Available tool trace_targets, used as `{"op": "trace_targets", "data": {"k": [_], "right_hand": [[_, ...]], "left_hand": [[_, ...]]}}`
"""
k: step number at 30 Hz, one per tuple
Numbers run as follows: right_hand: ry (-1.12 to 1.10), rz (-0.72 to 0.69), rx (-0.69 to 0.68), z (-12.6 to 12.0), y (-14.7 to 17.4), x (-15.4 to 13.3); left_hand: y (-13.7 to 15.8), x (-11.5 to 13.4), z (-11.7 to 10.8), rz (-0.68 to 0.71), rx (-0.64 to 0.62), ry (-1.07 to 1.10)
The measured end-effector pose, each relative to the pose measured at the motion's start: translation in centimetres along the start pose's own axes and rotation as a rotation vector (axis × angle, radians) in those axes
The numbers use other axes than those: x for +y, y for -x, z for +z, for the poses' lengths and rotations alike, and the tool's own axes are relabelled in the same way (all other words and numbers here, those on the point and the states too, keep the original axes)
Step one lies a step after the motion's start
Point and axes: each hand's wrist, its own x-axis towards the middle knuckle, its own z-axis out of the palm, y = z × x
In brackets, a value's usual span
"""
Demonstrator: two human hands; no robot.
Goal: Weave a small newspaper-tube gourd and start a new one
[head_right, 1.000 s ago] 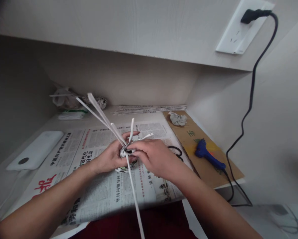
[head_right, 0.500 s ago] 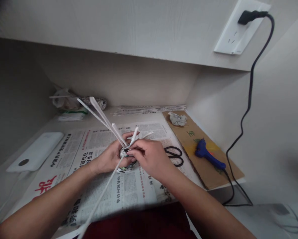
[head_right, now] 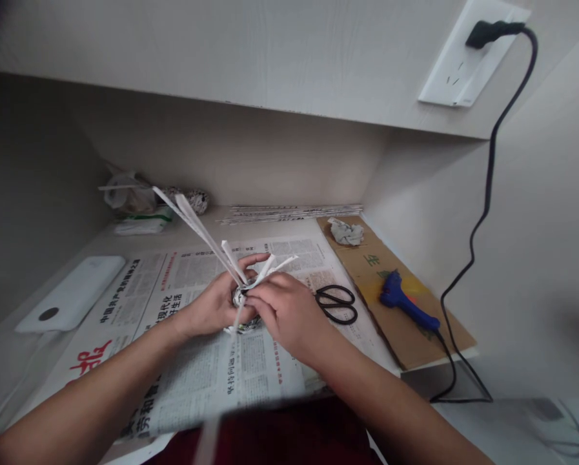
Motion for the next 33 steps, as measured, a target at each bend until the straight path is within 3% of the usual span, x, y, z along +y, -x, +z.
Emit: {"op": "trace_targets", "data": {"k": [5, 8, 15, 25, 33], "right_hand": [[0.146, -0.105, -0.204, -1.1, -0.3, -0.7], [0.19, -0.092, -0.276, -1.5, -0.7, -0.7], [-0.031, 0.127, -0.058, -1.0, -0.6, 0.1], [0.091, -0.083, -0.21, -1.4, -0.6, -0.5], [-0.024, 0.068, 0.006, -2.7, 0.2, -0.6]], "left_hand": [[0.1, 0.0, 0.4, -0.012, -0.035, 0.014], [0.1, 0.2, 0.7, -0.025, -0.067, 0.021], [0.0, 0.3, 0.7, -0.032, -0.059, 0.031], [0.1, 0.5, 0.4, -0.048, -0.078, 0.048], [0.2, 1.1, 0.3, -0.04, -0.03, 0.105]]}}
